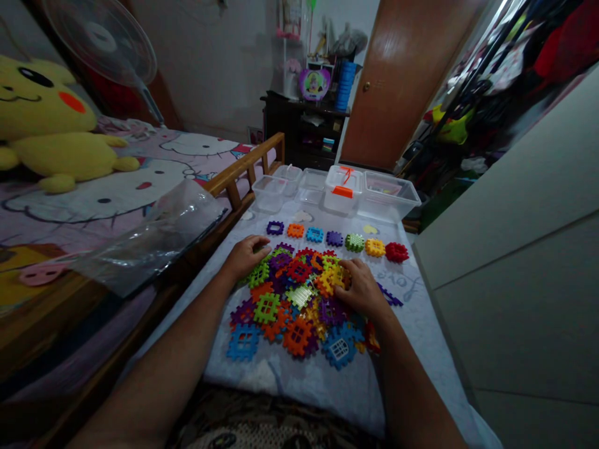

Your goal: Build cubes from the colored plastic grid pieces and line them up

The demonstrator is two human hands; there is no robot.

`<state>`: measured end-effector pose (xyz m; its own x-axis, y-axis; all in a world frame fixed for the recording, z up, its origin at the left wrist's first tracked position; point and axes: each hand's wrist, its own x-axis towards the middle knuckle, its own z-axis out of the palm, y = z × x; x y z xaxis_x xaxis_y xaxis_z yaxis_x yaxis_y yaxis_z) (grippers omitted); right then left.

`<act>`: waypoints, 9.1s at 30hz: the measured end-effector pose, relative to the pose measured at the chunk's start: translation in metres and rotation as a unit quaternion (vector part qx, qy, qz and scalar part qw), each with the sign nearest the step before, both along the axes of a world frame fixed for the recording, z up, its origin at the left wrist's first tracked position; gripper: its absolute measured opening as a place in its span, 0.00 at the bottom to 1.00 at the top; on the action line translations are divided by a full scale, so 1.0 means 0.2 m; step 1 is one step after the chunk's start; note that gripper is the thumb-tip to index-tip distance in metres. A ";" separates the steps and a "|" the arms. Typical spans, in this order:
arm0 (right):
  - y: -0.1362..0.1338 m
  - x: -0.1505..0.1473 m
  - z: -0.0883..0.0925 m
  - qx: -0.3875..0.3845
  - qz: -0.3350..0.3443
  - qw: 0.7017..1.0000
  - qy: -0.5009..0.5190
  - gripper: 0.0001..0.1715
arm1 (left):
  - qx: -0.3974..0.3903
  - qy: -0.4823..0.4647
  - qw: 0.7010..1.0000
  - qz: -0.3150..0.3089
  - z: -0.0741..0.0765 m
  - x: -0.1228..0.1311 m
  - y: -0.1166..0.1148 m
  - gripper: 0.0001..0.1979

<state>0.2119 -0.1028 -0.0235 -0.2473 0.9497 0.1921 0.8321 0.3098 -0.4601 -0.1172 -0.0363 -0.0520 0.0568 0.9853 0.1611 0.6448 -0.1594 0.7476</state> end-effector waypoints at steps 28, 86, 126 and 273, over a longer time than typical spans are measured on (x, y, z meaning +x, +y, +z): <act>-0.04 -0.15 0.07 0.039 -0.029 0.999 -0.022 0.27 | 0.003 -0.009 1.000 -0.001 0.03 0.02 -0.01 0.21; 0.12 0.19 0.04 -0.050 0.002 0.997 -0.059 0.31 | 0.099 0.061 0.992 0.044 0.06 0.01 -0.05 0.15; 0.08 0.06 -0.03 -0.030 0.043 0.999 0.012 0.30 | 0.090 0.311 0.898 -0.298 0.37 0.71 -0.17 0.21; 0.14 0.09 -0.11 0.015 0.099 0.995 0.006 0.12 | 0.059 0.184 0.945 -0.263 0.37 0.19 -0.23 0.23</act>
